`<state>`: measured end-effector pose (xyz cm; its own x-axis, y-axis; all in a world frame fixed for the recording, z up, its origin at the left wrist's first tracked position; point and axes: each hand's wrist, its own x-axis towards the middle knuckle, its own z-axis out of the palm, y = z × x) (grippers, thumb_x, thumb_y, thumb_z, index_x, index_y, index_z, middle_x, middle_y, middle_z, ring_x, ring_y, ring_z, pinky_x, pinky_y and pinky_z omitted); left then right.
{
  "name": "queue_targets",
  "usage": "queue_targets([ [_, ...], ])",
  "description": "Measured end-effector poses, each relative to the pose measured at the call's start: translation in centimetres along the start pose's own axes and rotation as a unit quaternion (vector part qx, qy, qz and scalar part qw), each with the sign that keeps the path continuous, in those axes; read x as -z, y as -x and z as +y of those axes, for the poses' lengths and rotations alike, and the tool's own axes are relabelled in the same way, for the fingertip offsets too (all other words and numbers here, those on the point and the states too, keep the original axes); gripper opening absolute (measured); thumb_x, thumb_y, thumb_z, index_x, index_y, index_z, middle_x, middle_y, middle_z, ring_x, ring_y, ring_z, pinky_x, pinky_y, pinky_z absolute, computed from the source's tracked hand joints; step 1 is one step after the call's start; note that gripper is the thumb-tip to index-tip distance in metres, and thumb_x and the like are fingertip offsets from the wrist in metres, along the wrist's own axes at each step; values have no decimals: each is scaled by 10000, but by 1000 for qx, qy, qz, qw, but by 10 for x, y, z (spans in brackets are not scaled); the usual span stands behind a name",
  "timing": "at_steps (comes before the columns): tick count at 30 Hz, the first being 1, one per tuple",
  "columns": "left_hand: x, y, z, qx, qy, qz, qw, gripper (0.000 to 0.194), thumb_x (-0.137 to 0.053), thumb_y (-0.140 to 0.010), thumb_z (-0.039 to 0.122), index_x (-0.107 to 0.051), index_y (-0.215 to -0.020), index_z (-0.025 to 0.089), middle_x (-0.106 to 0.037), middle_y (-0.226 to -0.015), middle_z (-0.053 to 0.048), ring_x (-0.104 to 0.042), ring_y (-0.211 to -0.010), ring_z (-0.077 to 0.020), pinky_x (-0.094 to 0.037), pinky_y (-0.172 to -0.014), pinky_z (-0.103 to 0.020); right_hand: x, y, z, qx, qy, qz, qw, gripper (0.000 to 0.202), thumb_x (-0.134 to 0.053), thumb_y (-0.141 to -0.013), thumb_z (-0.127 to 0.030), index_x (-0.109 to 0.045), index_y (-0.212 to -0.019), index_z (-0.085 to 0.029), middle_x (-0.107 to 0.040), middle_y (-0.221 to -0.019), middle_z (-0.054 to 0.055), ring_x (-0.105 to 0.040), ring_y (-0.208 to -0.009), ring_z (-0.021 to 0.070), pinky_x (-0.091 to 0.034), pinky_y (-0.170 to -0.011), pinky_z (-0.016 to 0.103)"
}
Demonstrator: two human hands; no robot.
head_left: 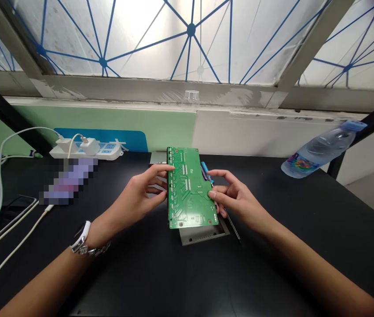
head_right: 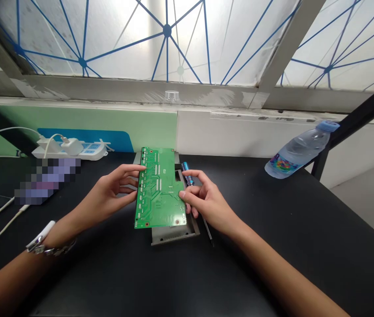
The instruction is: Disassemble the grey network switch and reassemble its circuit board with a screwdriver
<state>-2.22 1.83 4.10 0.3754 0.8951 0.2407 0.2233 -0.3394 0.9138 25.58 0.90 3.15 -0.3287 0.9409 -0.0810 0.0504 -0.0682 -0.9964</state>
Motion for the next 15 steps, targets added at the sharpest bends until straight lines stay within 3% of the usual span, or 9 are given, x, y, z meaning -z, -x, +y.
queue_targets([
  [3,2,1,3,-17,-54,29,998,363,-737,-900,281,-663,-1252,230,-716,-1015,-47,-704,-921,-182,-606,-818,-289,-1,2,-2,15,-28,9,999,516,-742,-915,-395,-547,-1361,-224,-583,-664,-63,-494,-507,97,-427,-513,234],
  [6,2,0,3,-22,-68,52,996,256,-736,-912,342,-711,-1127,203,-663,-774,0,-673,-697,-146,-566,-668,-259,-4,5,-7,30,-80,-1,996,346,-674,-939,-467,-712,-1099,-163,-701,-788,61,-610,-639,166,-475,-512,266],
  [9,1,1,2,-3,-61,69,996,236,-734,-917,390,-682,-1024,185,-573,-612,50,-607,-527,-117,-501,-559,-241,-8,8,-11,49,-153,-18,987,414,-566,-970,-542,-727,-930,-163,-754,-906,152,-677,-801,250,-508,-514,304],
  [13,-2,3,3,39,-30,77,996,276,-679,-948,450,-631,-901,183,-487,-540,74,-474,-444,-79,-389,-468,-205,-9,10,-7,79,-147,-21,986,241,-731,-891,-403,-730,-1014,-196,-753,-824,85,-622,-638,184,-477,-478,281],
  [15,-3,3,4,62,-12,68,996,312,-655,-957,476,-610,-865,181,-461,-530,76,-437,-437,-73,-353,-449,-198,-11,11,-2,96,-130,-23,987,257,-783,-868,-362,-715,-1069,-217,-734,-743,36,-586,-565,153,-460,-455,261],
])
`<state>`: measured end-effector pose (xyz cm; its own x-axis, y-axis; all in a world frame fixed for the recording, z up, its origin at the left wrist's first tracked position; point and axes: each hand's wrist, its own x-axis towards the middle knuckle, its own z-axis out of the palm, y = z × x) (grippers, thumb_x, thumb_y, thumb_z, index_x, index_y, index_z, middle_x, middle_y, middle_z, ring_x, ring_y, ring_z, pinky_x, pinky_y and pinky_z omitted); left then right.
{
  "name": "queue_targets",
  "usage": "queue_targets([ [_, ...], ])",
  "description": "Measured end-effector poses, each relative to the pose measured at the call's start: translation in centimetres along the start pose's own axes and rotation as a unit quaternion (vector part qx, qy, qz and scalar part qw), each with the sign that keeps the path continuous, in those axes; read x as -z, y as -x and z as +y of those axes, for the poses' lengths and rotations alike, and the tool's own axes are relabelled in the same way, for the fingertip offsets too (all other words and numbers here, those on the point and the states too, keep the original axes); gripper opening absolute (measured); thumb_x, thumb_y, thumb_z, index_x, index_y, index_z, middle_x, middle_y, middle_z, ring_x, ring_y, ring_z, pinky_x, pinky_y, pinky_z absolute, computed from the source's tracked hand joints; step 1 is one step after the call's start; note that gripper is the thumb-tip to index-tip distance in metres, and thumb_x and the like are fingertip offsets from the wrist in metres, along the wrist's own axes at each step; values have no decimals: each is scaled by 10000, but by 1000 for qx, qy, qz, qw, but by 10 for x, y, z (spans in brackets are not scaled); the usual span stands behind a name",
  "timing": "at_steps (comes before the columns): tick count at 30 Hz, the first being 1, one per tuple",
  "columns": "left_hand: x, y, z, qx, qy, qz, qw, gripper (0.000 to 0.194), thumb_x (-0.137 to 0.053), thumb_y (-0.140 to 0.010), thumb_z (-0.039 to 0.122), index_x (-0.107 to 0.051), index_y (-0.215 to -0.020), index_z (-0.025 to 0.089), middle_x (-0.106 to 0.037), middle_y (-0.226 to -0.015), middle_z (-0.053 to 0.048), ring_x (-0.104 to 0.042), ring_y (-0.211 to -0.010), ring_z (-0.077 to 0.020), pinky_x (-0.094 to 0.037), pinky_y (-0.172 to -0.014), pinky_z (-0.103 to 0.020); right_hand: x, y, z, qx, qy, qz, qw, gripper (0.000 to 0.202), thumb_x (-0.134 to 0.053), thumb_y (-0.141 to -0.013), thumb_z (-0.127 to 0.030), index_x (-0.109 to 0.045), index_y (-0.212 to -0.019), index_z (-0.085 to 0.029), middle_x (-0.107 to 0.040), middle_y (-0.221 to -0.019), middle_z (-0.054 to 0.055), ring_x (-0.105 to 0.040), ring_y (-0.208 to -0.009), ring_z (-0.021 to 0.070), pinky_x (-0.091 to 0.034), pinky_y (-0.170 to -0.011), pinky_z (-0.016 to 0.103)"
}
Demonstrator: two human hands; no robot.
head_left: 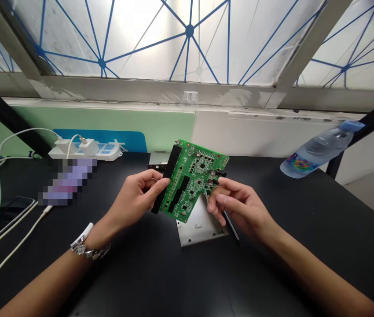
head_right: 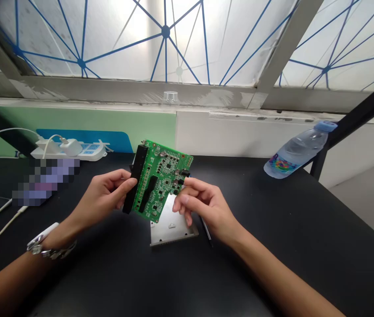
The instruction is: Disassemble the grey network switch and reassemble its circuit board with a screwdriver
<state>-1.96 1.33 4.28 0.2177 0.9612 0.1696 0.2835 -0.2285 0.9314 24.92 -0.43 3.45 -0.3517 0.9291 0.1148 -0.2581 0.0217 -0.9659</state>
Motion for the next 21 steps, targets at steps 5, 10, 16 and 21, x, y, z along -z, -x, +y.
queue_targets([
  [5,-7,-2,0,27,6,-41,999,380,-593,-983,525,-591,-818,183,-465,-506,70,-431,-433,-82,-345,-451,-205,-10,6,3,1,45,-25,999,249,-744,-923,-331,-697,-1119,-185,-734,-691,28,-552,-507,120,-469,-472,259],
  [10,-17,0,-3,8,-25,-50,998,453,-499,-1032,528,-495,-719,200,-522,-515,45,-487,-475,-107,-393,-511,-229,-26,14,9,41,98,-55,993,623,-699,-952,-252,-471,-1530,-203,-749,-720,13,-597,-556,129,-499,-550,282],
  [16,-28,2,-7,6,-33,-63,997,453,-450,-1052,527,-510,-738,205,-550,-537,38,-529,-476,-118,-424,-520,-236,-36,20,20,54,164,-74,982,882,-736,-922,-272,-250,-1658,-280,-717,-701,-26,-633,-583,161,-520,-596,326],
  [21,-27,1,-7,24,-5,-66,998,445,-479,-1039,536,-511,-755,196,-577,-539,39,-524,-442,-95,-436,-485,-211,-35,19,16,62,186,-48,979,612,-688,-947,-268,-450,-1509,-223,-641,-639,-59,-581,-561,139,-491,-606,305],
])
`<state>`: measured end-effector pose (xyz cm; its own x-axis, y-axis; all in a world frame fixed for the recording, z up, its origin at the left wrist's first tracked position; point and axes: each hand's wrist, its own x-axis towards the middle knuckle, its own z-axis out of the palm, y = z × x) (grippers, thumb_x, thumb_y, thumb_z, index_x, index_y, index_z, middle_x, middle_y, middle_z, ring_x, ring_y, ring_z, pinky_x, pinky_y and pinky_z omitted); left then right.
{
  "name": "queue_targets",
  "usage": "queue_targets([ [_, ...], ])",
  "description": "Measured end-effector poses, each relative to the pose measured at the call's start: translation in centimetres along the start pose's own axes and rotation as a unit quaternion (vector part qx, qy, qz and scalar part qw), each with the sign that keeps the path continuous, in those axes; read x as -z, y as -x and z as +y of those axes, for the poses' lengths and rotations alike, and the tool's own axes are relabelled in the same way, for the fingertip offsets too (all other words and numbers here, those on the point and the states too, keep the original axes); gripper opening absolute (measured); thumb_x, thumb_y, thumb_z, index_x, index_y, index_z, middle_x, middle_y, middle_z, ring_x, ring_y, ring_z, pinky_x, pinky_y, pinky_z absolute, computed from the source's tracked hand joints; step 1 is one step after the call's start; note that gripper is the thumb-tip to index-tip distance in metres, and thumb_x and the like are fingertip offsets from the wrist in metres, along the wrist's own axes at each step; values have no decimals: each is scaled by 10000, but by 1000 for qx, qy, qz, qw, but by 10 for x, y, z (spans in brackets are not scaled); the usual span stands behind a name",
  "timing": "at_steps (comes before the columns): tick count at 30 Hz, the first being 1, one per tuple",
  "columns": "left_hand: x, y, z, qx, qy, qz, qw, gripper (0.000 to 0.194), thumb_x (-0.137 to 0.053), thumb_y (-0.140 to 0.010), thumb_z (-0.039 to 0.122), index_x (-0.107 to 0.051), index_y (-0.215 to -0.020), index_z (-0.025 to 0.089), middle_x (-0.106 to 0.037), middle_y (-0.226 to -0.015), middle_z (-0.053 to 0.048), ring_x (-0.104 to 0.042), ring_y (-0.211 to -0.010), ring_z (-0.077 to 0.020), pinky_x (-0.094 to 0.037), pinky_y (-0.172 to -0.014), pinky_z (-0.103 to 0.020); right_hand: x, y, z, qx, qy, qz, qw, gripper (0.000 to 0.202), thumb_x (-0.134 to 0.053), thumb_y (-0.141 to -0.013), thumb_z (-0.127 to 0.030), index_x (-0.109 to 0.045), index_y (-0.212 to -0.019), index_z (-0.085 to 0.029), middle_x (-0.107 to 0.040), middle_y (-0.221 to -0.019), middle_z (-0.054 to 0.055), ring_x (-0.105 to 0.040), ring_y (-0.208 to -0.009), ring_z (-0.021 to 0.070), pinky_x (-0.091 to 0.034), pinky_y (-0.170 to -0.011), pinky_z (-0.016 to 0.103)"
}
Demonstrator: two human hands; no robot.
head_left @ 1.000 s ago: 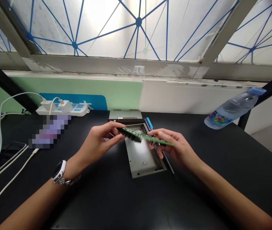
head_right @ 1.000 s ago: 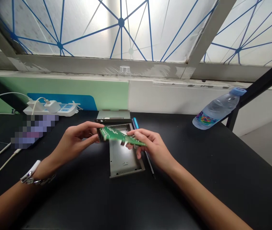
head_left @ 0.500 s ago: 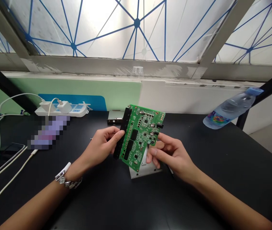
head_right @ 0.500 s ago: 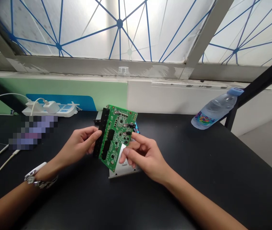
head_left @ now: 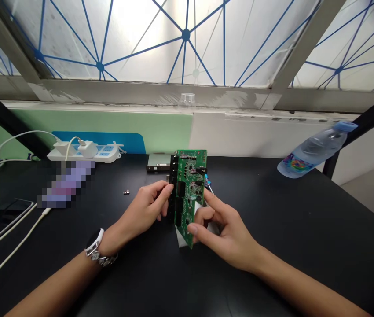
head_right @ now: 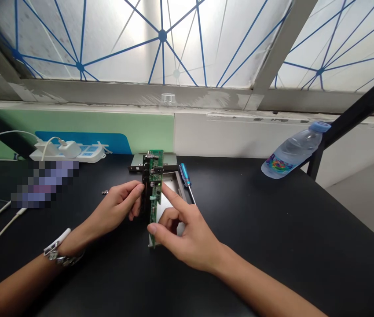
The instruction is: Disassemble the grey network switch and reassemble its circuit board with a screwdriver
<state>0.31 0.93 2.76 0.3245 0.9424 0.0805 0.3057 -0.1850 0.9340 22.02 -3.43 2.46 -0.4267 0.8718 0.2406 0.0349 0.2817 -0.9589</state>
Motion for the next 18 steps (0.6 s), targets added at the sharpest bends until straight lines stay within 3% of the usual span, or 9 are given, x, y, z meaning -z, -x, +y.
queue_targets([
  [2,4,0,1,16,30,7,999,401,-532,-1015,544,-549,-829,189,-585,-525,44,-500,-403,-88,-415,-429,-197,5,-3,-2,-32,7,29,999,227,-661,-970,-290,-625,-1174,-198,-586,-585,-65,-535,-534,120,-461,-589,285],
  [3,6,0,2,23,48,15,998,374,-569,-997,544,-572,-892,185,-592,-520,46,-496,-388,-91,-401,-397,-192,8,-4,-3,-51,6,45,998,114,-660,-970,-305,-635,-971,-194,-562,-563,-61,-508,-521,111,-439,-569,274],
  [6,15,0,5,14,87,56,995,371,-681,-938,507,-606,-1074,170,-631,-558,31,-552,-416,-117,-415,-361,-193,19,-10,-4,-92,-26,35,995,312,-695,-920,-317,-567,-669,-184,-594,-600,-6,-494,-524,104,-424,-531,261],
  [9,23,2,11,-40,78,88,992,348,-715,-926,432,-653,-1145,168,-660,-660,1,-641,-570,-151,-507,-439,-215,27,-14,-5,-114,-116,-69,984,87,-699,-791,-223,-719,-826,-146,-700,-838,75,-558,-617,140,-491,-547,275],
  [12,27,5,19,-90,33,99,990,343,-686,-950,367,-671,-1253,205,-676,-798,-23,-671,-744,-173,-577,-570,-242,29,-16,-6,-123,-240,-135,954,543,-642,-652,-210,-727,-1187,-166,-706,-1128,145,-610,-872,242,-551,-585,314],
  [14,28,9,24,-118,-1,96,988,370,-652,-970,325,-653,-1329,235,-691,-945,-50,-670,-838,-181,-592,-652,-254,29,-15,-7,-144,-283,-148,937,718,-626,-690,-272,-622,-1404,-199,-664,-1201,159,-603,-978,281,-577,-627,349],
  [18,21,15,29,-174,-43,61,982,420,-539,-1020,241,-600,-1433,293,-646,-1213,-86,-634,-1047,-214,-577,-744,-257,23,-12,-6,-151,-265,-132,943,727,-624,-872,-410,-432,-1566,-310,-576,-1234,119,-585,-1063,273,-597,-756,402],
])
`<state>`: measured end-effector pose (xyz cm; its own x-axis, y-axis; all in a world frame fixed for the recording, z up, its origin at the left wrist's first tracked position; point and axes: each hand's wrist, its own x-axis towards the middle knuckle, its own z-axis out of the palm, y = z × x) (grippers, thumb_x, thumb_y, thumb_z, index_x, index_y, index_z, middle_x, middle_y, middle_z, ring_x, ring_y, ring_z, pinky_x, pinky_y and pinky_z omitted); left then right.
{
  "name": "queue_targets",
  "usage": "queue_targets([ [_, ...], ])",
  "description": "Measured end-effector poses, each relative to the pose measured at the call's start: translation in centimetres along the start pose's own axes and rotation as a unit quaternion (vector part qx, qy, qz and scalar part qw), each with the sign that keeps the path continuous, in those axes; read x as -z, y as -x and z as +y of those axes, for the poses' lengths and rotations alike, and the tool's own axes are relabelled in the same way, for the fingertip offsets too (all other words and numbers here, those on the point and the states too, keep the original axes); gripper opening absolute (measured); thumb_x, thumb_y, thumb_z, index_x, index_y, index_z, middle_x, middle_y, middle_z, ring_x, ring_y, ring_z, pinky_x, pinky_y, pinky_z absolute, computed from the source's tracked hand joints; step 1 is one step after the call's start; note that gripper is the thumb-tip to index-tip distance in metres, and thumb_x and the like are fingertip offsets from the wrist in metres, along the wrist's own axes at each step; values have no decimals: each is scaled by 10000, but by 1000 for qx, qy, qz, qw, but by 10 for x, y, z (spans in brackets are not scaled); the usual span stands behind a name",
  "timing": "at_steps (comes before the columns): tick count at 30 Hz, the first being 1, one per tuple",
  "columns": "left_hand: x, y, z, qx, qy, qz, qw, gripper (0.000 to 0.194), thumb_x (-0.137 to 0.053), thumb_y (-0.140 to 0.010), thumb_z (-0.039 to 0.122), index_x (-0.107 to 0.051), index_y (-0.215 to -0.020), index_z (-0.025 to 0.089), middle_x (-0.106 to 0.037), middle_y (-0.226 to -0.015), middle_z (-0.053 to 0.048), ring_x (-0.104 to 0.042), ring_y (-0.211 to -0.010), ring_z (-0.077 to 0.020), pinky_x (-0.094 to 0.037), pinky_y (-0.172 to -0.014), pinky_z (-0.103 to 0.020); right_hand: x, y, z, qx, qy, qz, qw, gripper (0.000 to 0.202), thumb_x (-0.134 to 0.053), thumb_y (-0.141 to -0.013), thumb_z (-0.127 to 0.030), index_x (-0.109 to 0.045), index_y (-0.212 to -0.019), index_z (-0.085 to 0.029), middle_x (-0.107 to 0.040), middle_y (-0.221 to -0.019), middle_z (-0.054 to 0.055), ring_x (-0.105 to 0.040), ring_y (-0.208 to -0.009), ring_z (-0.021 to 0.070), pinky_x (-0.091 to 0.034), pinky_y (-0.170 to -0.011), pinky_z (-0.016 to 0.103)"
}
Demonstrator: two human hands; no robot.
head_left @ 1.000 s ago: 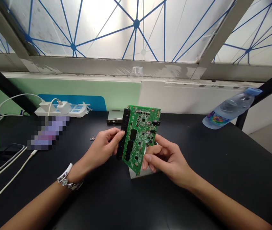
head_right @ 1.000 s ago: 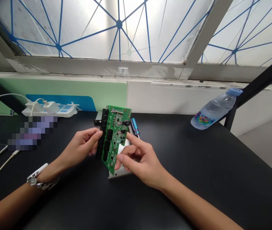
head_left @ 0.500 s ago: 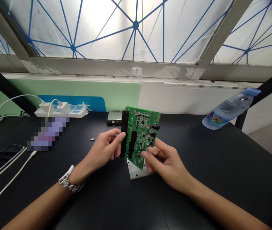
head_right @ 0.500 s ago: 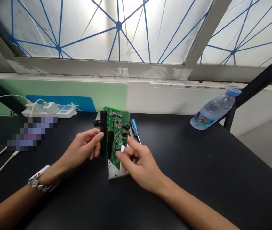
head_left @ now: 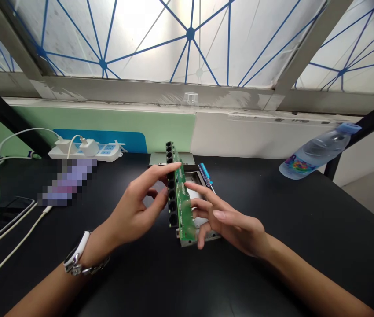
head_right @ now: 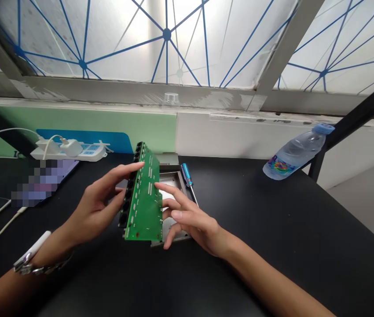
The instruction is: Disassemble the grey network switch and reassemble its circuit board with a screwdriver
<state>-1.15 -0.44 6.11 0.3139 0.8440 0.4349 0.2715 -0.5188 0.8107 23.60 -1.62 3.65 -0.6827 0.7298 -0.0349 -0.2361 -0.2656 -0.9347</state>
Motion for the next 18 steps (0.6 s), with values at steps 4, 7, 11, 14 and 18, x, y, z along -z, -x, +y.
queue_targets([
  [4,-11,7,1,-35,15,-53,998,464,-468,-1052,213,-554,-1488,350,-601,-1202,-81,-615,-970,-190,-575,-742,-272,-4,0,4,26,56,39,997,734,-651,-918,-510,-365,-1577,-359,-511,-1427,114,-537,-1277,303,-508,-989,483],
  [7,-18,12,0,-47,32,-75,996,508,-472,-1052,206,-499,-1529,379,-589,-1260,-87,-608,-964,-195,-585,-742,-288,-4,-1,6,40,88,29,995,870,-757,-859,-525,-301,-1587,-387,-399,-1560,120,-469,-1386,329,-467,-1050,519],
  [11,-24,15,0,-7,118,-52,992,684,-530,-1040,239,-241,-1628,434,-611,-1290,-83,-623,-1026,-229,-597,-745,-311,-6,-5,10,75,98,50,991,1033,-878,-771,-410,-249,-1590,-404,-312,-1622,122,-428,-1445,329,-427,-1110,525],
  [14,-27,14,0,47,190,-38,980,836,-616,-1004,278,-99,-1635,462,-634,-1269,-65,-648,-977,-221,-603,-739,-320,-9,-7,14,91,114,107,983,1089,-910,-738,-355,-237,-1593,-398,-310,-1626,128,-412,-1468,330,-393,-1157,538],
  [18,-29,9,-4,88,223,-7,971,803,-705,-952,297,-245,-1602,402,-630,-1303,-71,-661,-1018,-220,-606,-767,-307,-12,-6,16,128,135,163,969,1055,-904,-752,-318,-265,-1588,-382,-352,-1615,116,-418,-1470,319,-383,-1189,540],
])
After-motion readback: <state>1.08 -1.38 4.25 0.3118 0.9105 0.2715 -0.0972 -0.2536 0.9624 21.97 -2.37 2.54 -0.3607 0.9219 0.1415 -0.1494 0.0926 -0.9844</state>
